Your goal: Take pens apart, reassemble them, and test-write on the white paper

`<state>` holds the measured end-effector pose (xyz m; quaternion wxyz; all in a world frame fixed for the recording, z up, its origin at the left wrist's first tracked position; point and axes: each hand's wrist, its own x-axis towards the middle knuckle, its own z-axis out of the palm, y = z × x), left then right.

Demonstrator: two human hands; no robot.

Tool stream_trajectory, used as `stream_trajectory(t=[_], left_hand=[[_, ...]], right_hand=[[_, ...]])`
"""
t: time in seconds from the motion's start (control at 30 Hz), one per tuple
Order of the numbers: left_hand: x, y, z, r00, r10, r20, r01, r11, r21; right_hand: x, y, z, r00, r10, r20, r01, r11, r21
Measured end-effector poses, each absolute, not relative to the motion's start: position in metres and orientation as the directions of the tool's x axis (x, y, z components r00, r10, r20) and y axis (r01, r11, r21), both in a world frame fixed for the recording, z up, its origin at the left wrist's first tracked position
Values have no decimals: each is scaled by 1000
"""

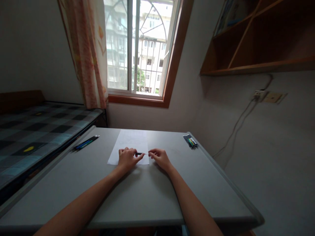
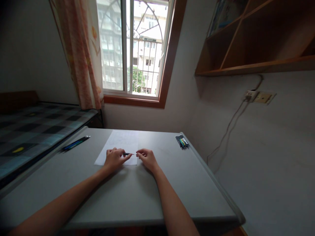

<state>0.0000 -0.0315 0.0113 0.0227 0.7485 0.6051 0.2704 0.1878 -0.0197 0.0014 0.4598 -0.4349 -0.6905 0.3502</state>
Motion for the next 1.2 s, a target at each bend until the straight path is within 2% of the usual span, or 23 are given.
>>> stream_trajectory(t=[0.13, 0.3, 0.53, 0.87, 1.03, 1.2], left_hand=[[0, -31, 11, 113, 923, 368, 890, -259, 375], [0, -29, 9, 115, 925, 363, 880, -265, 394], [0, -28, 7, 136, 927, 349, 869, -281, 408], [-1, -26, 4, 119, 922, 369, 864, -280, 419], [-2, -25, 3, 113, 927, 359, 860, -272, 432], [-1, -26, 5, 111, 931, 349, 861, -265, 435]], right_hand=[[192, -15, -2, -107, 926, 362, 313, 377, -872], [199, -5, -14, -62, 925, 375, 439, 363, -822], [203, 21, -21, -42, 882, 469, 680, 369, -634], [206, 63, -18, 38, 919, 393, 877, 158, -454], [201, 70, -15, 18, 930, 367, 928, 121, -353], [194, 78, -10, -10, 930, 368, 941, 133, -310]])
